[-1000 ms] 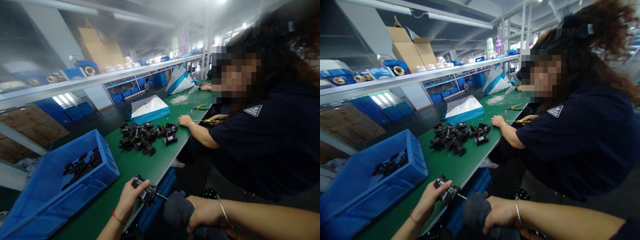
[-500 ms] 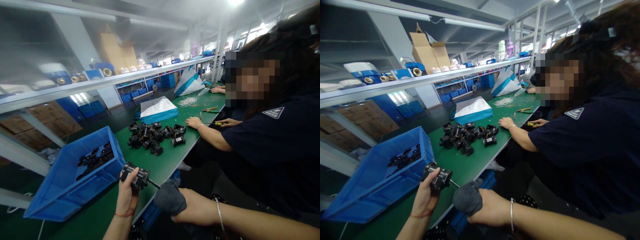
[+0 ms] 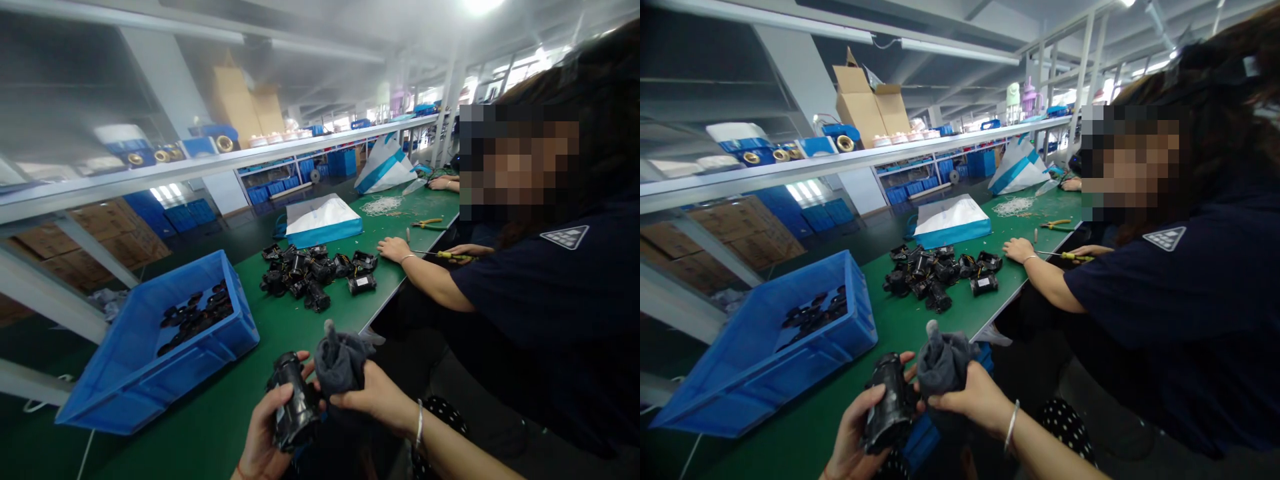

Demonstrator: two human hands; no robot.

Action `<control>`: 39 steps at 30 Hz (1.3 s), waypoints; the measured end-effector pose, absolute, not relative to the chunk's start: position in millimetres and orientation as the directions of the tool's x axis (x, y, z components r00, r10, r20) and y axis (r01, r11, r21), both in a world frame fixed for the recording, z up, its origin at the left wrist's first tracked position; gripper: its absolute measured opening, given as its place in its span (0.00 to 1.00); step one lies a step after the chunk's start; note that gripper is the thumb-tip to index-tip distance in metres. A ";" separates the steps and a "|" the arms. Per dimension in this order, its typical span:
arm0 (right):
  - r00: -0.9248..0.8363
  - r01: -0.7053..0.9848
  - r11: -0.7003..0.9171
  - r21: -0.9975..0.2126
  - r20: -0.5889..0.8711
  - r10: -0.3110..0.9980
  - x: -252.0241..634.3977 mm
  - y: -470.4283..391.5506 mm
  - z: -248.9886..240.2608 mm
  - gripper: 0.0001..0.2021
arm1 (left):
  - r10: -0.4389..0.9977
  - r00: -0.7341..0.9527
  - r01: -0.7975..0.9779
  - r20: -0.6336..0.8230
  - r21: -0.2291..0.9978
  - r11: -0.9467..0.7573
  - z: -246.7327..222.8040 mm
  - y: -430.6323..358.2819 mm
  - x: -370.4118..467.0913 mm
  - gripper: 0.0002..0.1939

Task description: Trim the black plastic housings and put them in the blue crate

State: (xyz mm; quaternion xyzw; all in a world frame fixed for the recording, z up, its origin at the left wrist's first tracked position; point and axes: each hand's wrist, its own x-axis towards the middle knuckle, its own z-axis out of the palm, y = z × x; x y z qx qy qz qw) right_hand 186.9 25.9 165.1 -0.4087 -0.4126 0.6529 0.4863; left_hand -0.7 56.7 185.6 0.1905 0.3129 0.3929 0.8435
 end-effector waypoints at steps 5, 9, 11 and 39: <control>-0.118 -0.512 -0.326 -0.794 -0.311 0.943 190.7 23.1 155.4 0.26 | 0.858 0.394 -0.696 -0.329 0.503 0.512 191.7 73.2 7.6 0.22; -0.384 -0.516 -0.455 -0.726 -0.279 0.880 184.5 15.3 158.1 0.27 | 0.920 0.230 -0.805 -0.318 0.470 0.363 195.5 99.3 0.5 0.16; -0.585 -0.391 -0.523 -0.757 -0.235 0.777 177.2 14.3 169.0 0.24 | 0.933 0.191 -0.827 -0.305 0.462 0.320 196.4 110.6 -2.2 0.15; -0.906 -0.263 -0.916 -0.302 -0.249 0.342 148.0 19.6 191.4 0.34 | 0.974 0.219 -0.847 -0.052 0.486 0.216 204.1 129.7 14.1 0.17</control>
